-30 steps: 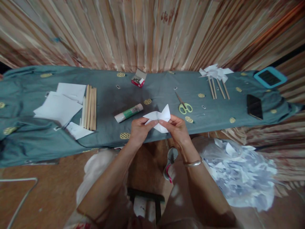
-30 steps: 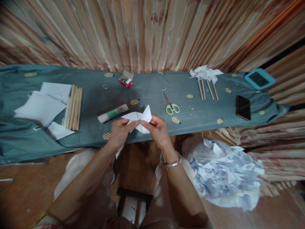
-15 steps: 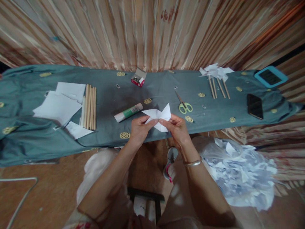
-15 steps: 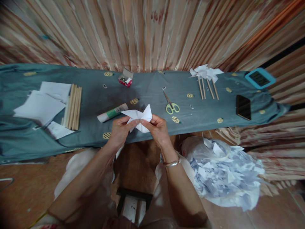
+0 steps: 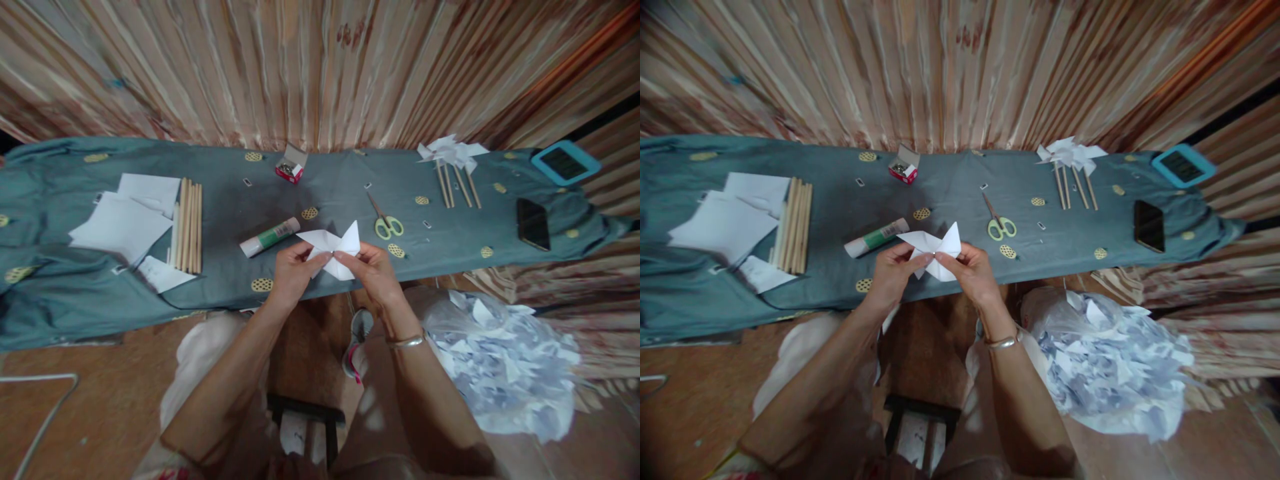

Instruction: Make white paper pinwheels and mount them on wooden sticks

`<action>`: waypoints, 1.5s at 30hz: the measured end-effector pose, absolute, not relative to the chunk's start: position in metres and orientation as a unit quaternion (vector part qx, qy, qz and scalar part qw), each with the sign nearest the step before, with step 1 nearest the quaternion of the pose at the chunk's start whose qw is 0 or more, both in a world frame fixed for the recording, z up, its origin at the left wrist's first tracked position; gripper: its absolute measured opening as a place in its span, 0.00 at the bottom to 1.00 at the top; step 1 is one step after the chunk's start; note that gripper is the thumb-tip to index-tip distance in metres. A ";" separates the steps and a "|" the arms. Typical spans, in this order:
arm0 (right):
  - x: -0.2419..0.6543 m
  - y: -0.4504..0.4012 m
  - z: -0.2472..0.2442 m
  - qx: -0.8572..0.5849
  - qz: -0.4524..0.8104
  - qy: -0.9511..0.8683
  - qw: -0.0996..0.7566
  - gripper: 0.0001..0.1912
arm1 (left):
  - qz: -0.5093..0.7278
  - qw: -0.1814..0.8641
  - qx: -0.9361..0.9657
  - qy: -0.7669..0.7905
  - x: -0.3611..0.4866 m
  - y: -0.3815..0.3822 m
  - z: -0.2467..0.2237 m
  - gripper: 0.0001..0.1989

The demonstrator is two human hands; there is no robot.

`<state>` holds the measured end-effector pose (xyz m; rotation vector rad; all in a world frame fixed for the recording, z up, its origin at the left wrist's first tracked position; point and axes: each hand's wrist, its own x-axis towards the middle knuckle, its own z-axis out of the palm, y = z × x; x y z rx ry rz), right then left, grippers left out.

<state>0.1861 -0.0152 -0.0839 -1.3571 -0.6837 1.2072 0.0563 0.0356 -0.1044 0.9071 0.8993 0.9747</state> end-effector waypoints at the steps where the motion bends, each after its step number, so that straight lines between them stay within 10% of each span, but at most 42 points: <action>1: 0.186 -0.015 -0.084 -0.577 0.514 -0.289 0.565 0.16 | 0.437 0.696 0.401 0.404 0.056 0.035 -0.104 0.13; 45: 0.173 -0.007 -0.081 -0.539 0.525 -0.225 0.618 0.17 | 0.501 0.644 0.419 0.400 0.002 0.031 -0.088 0.16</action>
